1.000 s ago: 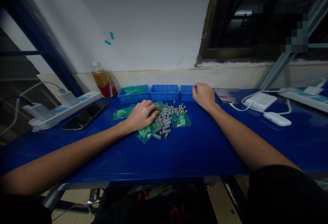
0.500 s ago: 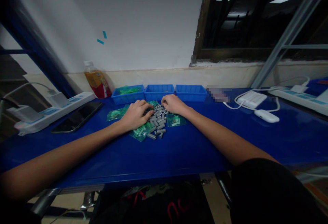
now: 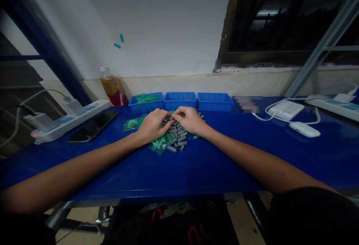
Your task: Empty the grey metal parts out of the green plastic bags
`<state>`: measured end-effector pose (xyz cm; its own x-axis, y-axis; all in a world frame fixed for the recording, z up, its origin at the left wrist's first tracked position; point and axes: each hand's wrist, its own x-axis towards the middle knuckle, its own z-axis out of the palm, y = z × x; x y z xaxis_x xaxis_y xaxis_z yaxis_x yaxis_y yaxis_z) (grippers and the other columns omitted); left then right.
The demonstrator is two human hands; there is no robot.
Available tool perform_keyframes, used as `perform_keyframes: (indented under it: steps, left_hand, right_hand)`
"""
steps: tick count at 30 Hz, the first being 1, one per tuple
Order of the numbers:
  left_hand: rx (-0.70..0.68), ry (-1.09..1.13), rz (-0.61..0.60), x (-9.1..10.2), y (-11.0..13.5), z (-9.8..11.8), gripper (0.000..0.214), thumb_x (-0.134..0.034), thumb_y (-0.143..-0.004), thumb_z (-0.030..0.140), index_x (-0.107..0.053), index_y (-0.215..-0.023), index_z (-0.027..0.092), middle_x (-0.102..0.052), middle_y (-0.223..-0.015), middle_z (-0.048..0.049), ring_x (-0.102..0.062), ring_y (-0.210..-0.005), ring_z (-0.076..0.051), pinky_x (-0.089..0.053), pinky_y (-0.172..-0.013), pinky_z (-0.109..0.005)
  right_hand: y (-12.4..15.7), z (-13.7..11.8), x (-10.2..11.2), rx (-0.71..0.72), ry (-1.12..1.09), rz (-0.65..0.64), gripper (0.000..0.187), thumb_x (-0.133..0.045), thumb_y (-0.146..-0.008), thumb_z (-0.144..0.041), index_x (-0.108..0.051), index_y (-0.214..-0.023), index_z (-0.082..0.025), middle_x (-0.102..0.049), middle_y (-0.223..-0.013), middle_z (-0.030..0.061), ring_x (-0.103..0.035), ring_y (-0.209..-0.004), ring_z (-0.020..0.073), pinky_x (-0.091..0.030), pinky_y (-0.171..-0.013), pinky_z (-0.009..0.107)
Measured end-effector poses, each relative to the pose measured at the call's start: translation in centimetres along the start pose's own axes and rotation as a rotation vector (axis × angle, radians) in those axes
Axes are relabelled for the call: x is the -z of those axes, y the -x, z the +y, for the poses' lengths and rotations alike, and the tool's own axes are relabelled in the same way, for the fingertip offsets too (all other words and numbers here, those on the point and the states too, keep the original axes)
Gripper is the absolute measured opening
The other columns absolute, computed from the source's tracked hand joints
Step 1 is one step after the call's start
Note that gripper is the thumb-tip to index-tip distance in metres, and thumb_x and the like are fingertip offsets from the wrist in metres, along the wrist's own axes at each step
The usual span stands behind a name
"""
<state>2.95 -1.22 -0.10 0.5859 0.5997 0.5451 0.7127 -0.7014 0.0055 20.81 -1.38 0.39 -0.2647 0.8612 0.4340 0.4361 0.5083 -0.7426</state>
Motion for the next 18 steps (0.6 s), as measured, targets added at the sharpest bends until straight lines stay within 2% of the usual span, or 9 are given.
perform_keyframes:
  steps: [3,6,10,13,18]
  left_hand:
    - [-0.007,-0.006,-0.004,0.0,0.0,0.0,0.023,-0.044,-0.09,0.035,-0.058,-0.097,0.017,-0.065,-0.09,-0.0061,-0.054,-0.086,-0.021,-0.042,-0.072,-0.034]
    - [-0.004,-0.032,-0.007,0.0,-0.1,0.0,0.026,-0.039,-0.092,0.033,-0.058,-0.097,0.016,-0.065,-0.09,-0.007,-0.054,-0.085,-0.021,-0.042,-0.072,-0.034]
    - [0.025,-0.062,-0.024,0.0,-0.2,0.0,0.031,-0.031,-0.095,0.033,-0.057,-0.093,0.016,-0.063,-0.086,-0.0071,-0.053,-0.082,-0.02,-0.042,-0.072,-0.034]
    - [0.024,-0.063,-0.044,0.1,-0.3,0.1,0.034,-0.027,-0.096,0.032,-0.056,-0.089,0.016,-0.062,-0.084,-0.0071,-0.052,-0.081,-0.02,-0.042,-0.072,-0.034]
    - [-0.01,-0.015,-0.087,0.2,-0.3,0.1,0.034,-0.027,-0.096,0.031,-0.056,-0.085,0.016,-0.061,-0.08,-0.0065,-0.052,-0.079,-0.02,-0.043,-0.073,-0.034]
  right_hand:
    - [0.0,0.3,0.0,0.002,-0.015,0.003,0.014,-0.055,-0.079,-0.027,-0.061,-0.073,-0.015,-0.065,-0.069,0.004,-0.058,-0.062,0.0142,-0.044,-0.059,0.027]
    - [0.0,0.4,0.2,0.056,0.09,0.019,0.018,-0.051,-0.082,-0.028,-0.061,-0.074,-0.015,-0.064,-0.068,0.0032,-0.057,-0.062,0.0144,-0.042,-0.059,0.027]
    - [0.6,0.3,0.3,0.254,0.334,0.079,0.015,-0.047,-0.086,-0.023,-0.06,-0.086,-0.016,-0.065,-0.079,0.0048,-0.058,-0.072,0.0157,-0.044,-0.068,0.029]
    - [0.9,-0.1,0.3,0.387,0.433,0.059,0.017,-0.049,-0.085,-0.021,-0.056,-0.099,-0.016,-0.062,-0.086,0.0067,-0.057,-0.077,0.0167,-0.044,-0.072,0.03]
    - [1.1,-0.5,0.4,0.435,0.577,0.003,0.011,-0.044,-0.088,-0.02,-0.054,-0.092,-0.017,-0.058,-0.086,0.0071,-0.054,-0.082,0.0187,-0.042,-0.074,0.031]
